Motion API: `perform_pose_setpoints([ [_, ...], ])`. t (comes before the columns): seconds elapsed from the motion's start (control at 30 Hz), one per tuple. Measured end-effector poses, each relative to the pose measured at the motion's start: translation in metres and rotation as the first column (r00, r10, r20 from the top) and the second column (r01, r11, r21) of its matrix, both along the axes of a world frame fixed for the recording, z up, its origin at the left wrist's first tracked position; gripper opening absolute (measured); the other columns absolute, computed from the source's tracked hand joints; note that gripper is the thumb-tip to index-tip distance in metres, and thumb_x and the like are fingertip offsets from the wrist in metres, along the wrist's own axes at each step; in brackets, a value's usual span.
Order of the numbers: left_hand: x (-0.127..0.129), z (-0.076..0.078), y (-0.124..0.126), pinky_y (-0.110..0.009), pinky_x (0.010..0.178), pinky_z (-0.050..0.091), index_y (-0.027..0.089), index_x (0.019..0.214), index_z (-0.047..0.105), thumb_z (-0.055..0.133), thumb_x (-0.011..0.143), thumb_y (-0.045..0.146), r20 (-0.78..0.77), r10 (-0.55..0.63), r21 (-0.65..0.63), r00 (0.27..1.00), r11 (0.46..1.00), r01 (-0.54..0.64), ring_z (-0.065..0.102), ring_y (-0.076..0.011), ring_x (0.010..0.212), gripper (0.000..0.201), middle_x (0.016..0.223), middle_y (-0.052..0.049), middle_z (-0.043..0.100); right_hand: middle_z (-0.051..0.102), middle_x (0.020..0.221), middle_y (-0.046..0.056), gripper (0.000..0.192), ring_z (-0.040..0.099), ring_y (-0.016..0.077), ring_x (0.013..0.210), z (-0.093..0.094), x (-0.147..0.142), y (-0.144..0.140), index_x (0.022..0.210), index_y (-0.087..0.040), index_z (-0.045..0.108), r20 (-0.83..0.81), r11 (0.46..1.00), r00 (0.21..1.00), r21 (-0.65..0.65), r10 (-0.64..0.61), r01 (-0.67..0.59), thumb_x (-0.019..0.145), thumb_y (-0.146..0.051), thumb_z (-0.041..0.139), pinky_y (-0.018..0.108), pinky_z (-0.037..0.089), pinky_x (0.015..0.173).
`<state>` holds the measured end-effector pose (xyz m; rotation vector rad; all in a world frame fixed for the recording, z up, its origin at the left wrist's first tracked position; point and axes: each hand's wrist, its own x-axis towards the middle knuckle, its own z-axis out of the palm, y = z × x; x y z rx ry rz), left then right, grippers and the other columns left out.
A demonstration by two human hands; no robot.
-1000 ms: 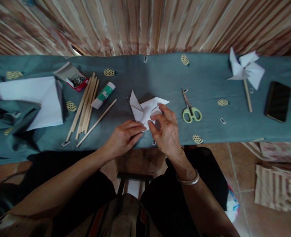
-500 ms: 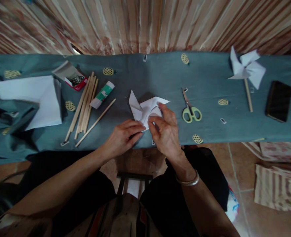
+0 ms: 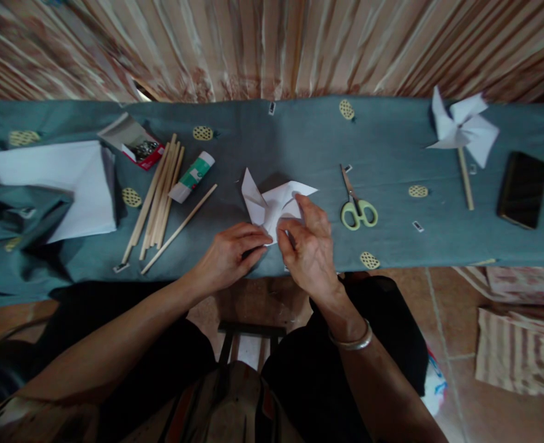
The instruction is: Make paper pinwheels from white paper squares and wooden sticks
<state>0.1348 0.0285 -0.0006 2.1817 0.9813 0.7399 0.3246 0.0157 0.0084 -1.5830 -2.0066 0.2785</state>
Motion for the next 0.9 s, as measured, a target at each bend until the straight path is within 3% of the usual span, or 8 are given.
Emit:
perform_pose_setpoints([
  [0.37, 0.0000, 0.0003, 0.0003, -0.036, 0.087, 0.057, 0.014, 0.102, 0.072, 0.055, 0.094, 0.017, -0.006, 0.005, 0.018, 1.000, 1.000, -0.005, 0.069, -0.0205, 0.094, 0.019, 0.101, -0.009, 0.073, 0.051, 0.144, 0.004, 0.013, 0.050, 0.0327, 0.131, 0.0012, -0.0014, 0.0001, 0.094, -0.026, 0.072, -0.032, 1.000, 0.999, 0.014, -0.005, 0.005, 0.092, -0.029, 0.059, 0.054, 0.042, 0.111],
  [0.5, 0.0002, 0.0020, 0.0005, -0.035, 0.087, 0.057, 0.016, 0.102, 0.072, 0.054, 0.094, 0.016, -0.009, 0.011, 0.008, 1.000, 1.000, -0.011, 0.069, -0.0196, 0.096, 0.019, 0.103, -0.008, 0.073, 0.049, 0.146, 0.006, 0.021, 0.049, 0.0329, 0.133, 0.0034, -0.0021, -0.0002, 0.106, -0.026, 0.071, 0.002, 0.999, 1.000, 0.050, 0.003, -0.003, 0.095, -0.028, 0.053, 0.055, 0.043, 0.110],
  [0.67, 0.0003, 0.0015, 0.0009, -0.035, 0.087, 0.058, 0.015, 0.101, 0.072, 0.055, 0.093, 0.015, -0.001, 0.007, 0.019, 1.000, 1.000, -0.007, 0.069, -0.0197, 0.095, 0.019, 0.101, -0.008, 0.073, 0.040, 0.155, 0.003, 0.038, 0.039, 0.0363, 0.142, 0.0015, -0.0026, -0.0008, 0.125, -0.033, 0.065, 0.049, 0.998, 0.997, 0.001, 0.067, -0.067, 0.095, -0.020, 0.045, 0.060, 0.039, 0.109],
  [0.9, -0.0001, 0.0014, 0.0011, -0.037, 0.087, 0.059, 0.016, 0.101, 0.072, 0.055, 0.092, 0.013, -0.003, 0.005, 0.012, 1.000, 1.000, -0.005, 0.069, -0.0197, 0.095, 0.019, 0.102, -0.008, 0.074, 0.036, 0.159, 0.004, 0.042, 0.035, 0.0394, 0.145, -0.0009, -0.0030, -0.0003, 0.127, -0.031, 0.064, 0.090, 0.996, 0.992, -0.029, 0.083, -0.081, 0.093, -0.017, 0.045, 0.063, 0.036, 0.110],
])
